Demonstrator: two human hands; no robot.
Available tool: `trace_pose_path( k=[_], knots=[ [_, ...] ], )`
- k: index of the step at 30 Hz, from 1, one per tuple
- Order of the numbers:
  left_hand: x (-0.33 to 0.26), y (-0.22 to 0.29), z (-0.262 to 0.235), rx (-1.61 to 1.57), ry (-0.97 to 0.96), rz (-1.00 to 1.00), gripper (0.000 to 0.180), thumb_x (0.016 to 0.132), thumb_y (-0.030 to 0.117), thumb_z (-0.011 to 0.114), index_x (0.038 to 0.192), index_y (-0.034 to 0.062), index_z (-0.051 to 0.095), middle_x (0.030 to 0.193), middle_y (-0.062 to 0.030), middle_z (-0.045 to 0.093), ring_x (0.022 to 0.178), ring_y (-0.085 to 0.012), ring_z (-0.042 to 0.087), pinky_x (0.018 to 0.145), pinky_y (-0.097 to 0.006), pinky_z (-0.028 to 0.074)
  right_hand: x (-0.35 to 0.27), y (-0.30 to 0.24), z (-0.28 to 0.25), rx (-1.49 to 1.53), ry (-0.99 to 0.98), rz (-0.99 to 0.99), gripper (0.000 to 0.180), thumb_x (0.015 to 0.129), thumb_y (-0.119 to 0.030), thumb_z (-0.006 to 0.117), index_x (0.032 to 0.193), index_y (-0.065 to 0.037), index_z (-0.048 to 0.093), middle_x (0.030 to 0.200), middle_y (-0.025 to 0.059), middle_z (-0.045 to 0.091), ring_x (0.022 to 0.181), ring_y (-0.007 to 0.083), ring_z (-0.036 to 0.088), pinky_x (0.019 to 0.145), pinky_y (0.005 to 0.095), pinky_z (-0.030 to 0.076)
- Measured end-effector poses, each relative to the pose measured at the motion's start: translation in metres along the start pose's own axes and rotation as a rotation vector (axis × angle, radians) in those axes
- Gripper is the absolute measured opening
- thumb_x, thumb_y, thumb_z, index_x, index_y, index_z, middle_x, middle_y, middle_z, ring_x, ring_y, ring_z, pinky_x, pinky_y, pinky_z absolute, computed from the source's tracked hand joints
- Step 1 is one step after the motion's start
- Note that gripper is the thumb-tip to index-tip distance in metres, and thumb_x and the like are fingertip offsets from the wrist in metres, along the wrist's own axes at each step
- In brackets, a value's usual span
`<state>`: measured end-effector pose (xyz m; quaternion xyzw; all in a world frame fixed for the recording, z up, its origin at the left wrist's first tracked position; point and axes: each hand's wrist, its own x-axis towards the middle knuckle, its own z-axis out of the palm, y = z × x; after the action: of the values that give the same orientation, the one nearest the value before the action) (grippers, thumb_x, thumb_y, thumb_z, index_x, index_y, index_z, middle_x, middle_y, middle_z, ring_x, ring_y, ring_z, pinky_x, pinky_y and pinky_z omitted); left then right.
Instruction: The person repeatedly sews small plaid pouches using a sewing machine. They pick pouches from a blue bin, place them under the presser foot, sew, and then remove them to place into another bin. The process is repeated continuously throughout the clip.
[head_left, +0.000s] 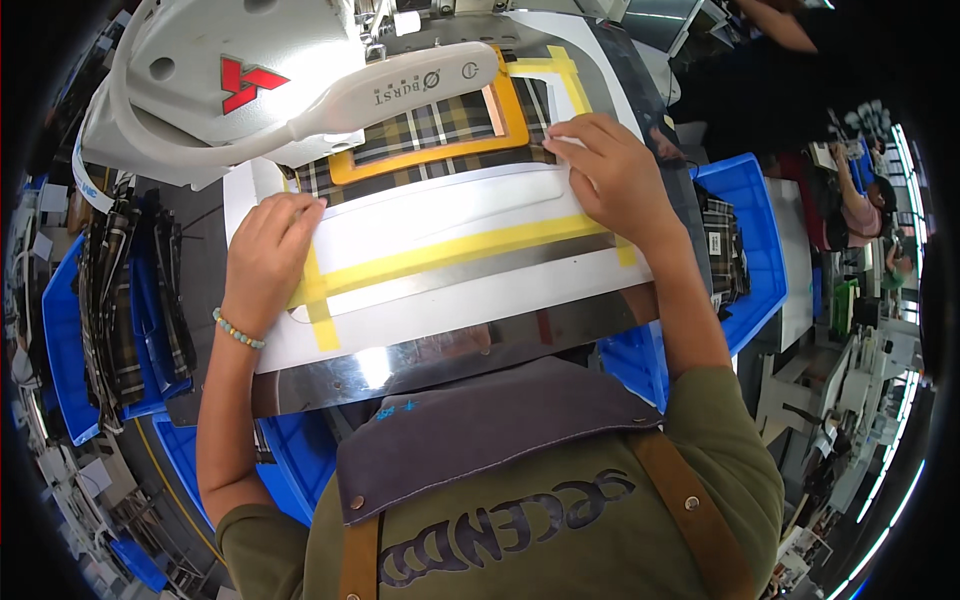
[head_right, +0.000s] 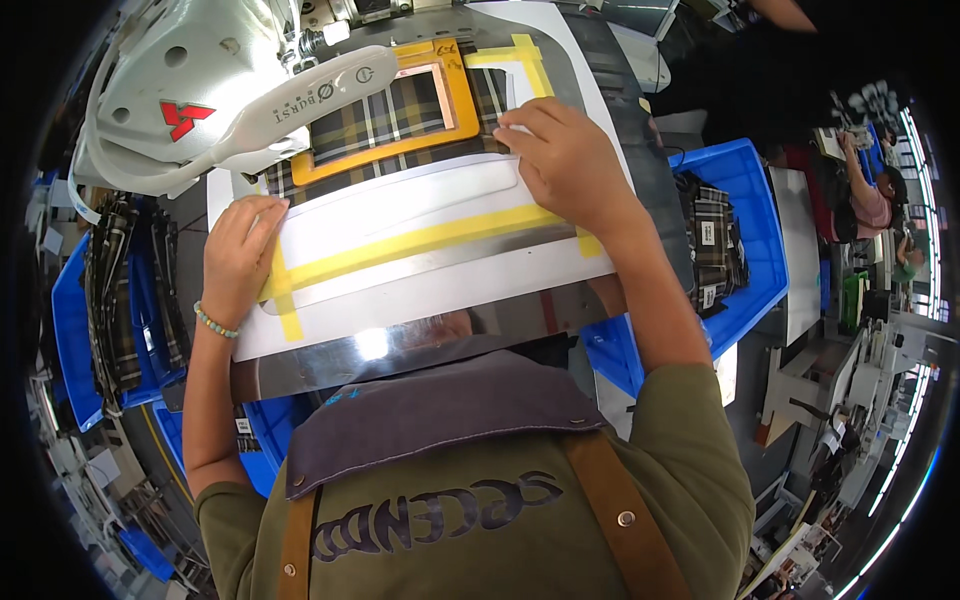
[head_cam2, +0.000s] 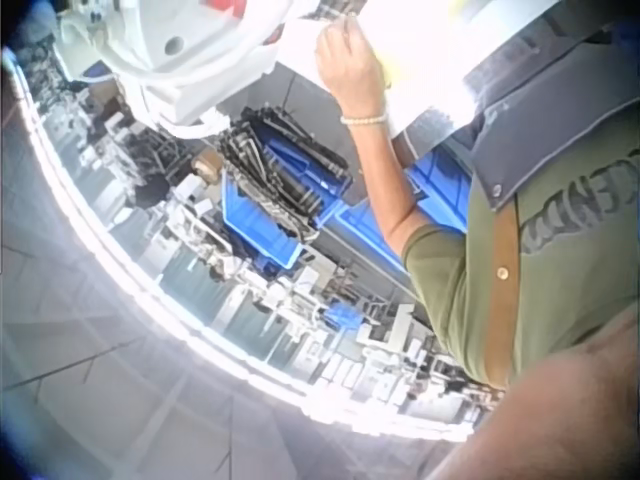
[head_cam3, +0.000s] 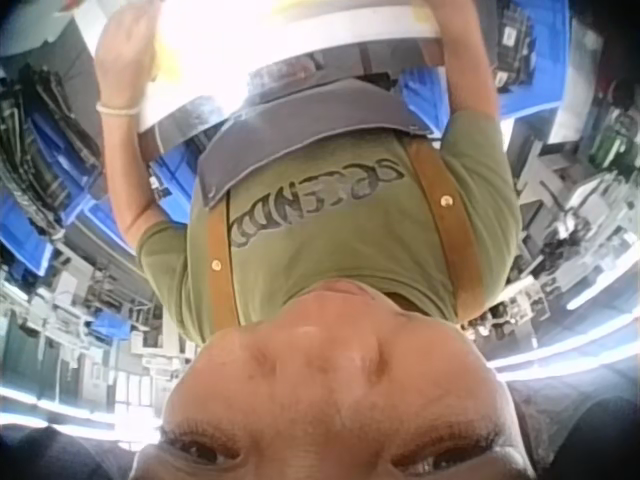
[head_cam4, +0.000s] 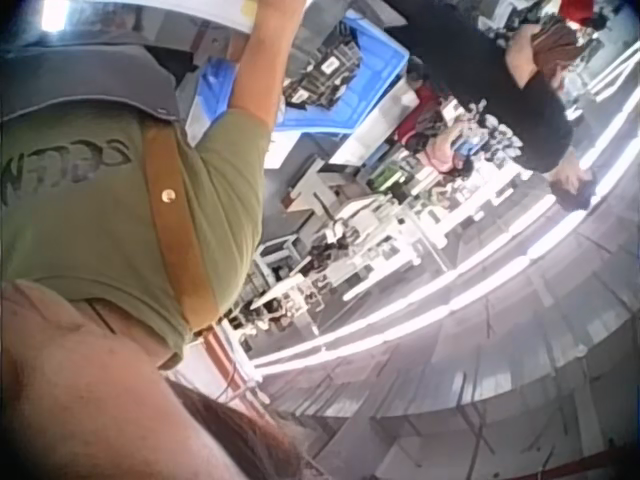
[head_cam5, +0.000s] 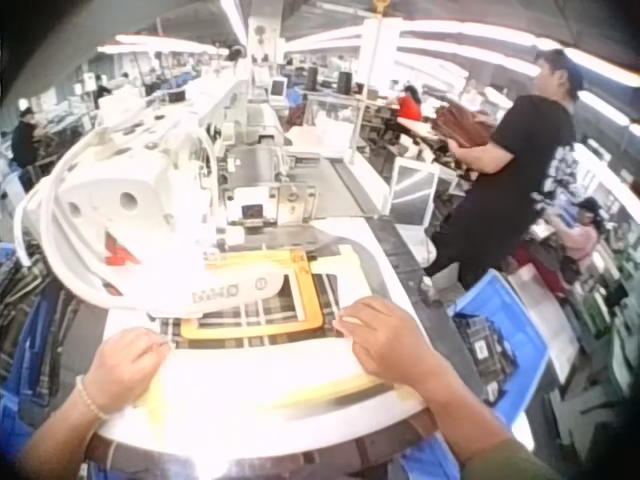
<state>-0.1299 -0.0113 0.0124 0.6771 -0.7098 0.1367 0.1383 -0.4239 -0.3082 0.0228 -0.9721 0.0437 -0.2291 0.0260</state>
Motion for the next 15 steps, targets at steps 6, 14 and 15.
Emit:
trace_pose_path(
  k=[6, 14, 15],
  knots=[
    [-0.002, 0.006, 0.001, -0.059, -0.241, -0.145, 0.055, 0.091, 0.017, 0.071, 0.143, 0.0048, 0.058, 0.152, -0.0099, 0.055, 0.144, -0.0335, 0.045, 0.116, -0.044, 0.039, -0.014, -0.008, 0.014, -0.072, -0.21, 0.116, 0.05, 0.103, -0.031, 0.056, 0.141, 0.001, 0.057, 0.155, 0.0101, 0.05, 0.146, 0.0322, 0.04, 0.12, 0.0515, 0.03],
    [-0.006, 0.005, 0.001, -0.092, -0.26, -0.175, 0.055, 0.092, 0.015, 0.069, 0.144, 0.0036, 0.057, 0.155, -0.0093, 0.052, 0.147, -0.0331, 0.042, 0.118, -0.044, 0.036, -0.018, -0.006, 0.012, -0.158, -0.258, 0.123, 0.056, 0.104, -0.039, 0.052, 0.146, -0.002, 0.053, 0.16, 0.0088, 0.044, 0.152, 0.0304, 0.03, 0.123, 0.0538, 0.024],
    [-0.006, 0.006, 0.001, -0.091, -0.26, -0.176, 0.055, 0.091, 0.014, 0.069, 0.144, 0.0035, 0.057, 0.155, -0.0093, 0.052, 0.148, -0.0332, 0.041, 0.118, -0.044, 0.035, -0.02, -0.008, 0.009, -0.181, -0.267, 0.125, 0.056, 0.104, -0.039, 0.052, 0.147, -0.002, 0.053, 0.16, 0.0087, 0.044, 0.152, 0.0303, 0.03, 0.123, 0.0535, 0.023]
  ],
)
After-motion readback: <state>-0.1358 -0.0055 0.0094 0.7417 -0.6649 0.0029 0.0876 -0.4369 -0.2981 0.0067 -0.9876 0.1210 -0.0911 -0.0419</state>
